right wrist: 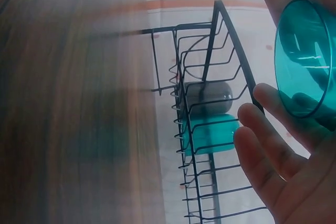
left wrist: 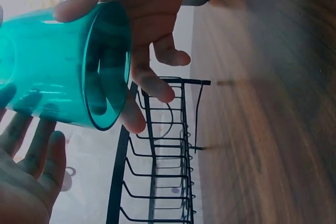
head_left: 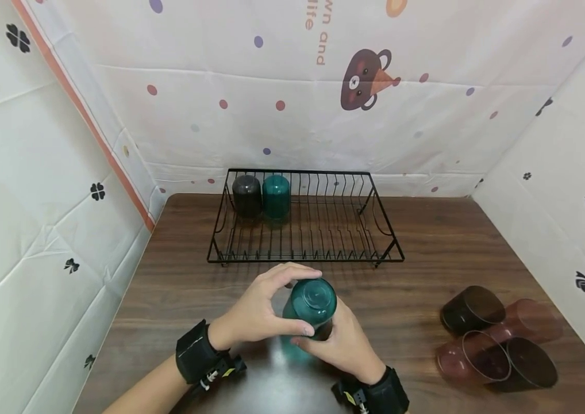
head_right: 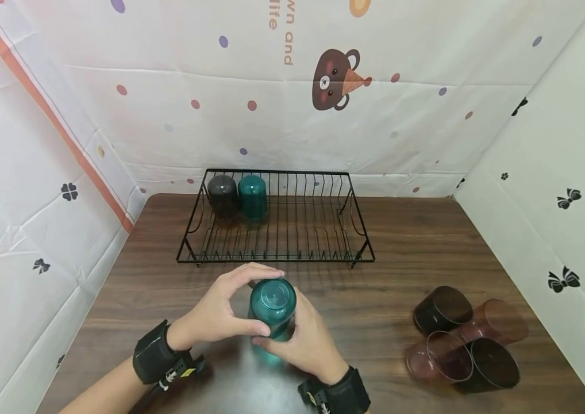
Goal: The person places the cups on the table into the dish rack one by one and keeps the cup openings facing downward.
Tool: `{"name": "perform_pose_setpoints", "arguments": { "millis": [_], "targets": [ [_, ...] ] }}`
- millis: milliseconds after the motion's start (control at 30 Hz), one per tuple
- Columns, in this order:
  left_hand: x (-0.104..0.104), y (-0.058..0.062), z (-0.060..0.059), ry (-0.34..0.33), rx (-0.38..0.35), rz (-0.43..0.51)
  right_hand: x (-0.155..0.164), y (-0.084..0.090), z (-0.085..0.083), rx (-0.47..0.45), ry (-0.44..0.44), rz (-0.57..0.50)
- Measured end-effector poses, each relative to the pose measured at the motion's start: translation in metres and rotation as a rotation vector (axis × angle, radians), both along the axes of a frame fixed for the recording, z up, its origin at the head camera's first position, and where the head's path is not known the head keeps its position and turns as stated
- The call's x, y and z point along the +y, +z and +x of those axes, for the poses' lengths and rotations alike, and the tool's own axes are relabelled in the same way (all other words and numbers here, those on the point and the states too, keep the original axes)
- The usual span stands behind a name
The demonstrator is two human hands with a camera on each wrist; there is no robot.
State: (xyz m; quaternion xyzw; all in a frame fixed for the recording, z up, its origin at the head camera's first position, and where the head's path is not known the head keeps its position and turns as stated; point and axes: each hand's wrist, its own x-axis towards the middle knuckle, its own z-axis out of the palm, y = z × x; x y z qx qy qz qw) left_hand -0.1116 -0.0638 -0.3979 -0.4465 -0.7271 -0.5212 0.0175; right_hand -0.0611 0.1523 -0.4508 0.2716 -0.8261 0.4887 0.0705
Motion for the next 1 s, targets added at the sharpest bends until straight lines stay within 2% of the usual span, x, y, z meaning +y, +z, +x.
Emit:
{"name": "perform_pose_setpoints", "arguments": {
  "millis": [233, 433, 733, 1000],
  "targets": [
    [-0.002, 0.004, 0.000, 0.022, 0.013, -0.070, 0.000, 0.000, -0.004, 0.034, -0.001, 0.015],
    [-0.002, 0.011, -0.004, 0.035, 0.075, -0.122, 0.001, 0.000, -0.004, 0.031, -0.016, 0.024],
    [0.002, 0.017, -0.011, 0.026, 0.130, -0.134, 0.003, 0.003, -0.001, -0.024, -0.012, -0.024],
    [0.003, 0.029, -0.020, 0.014, 0.109, -0.114, 0.004, 0.003, -0.002, 0.010, -0.065, -0.026]
  ]
}}
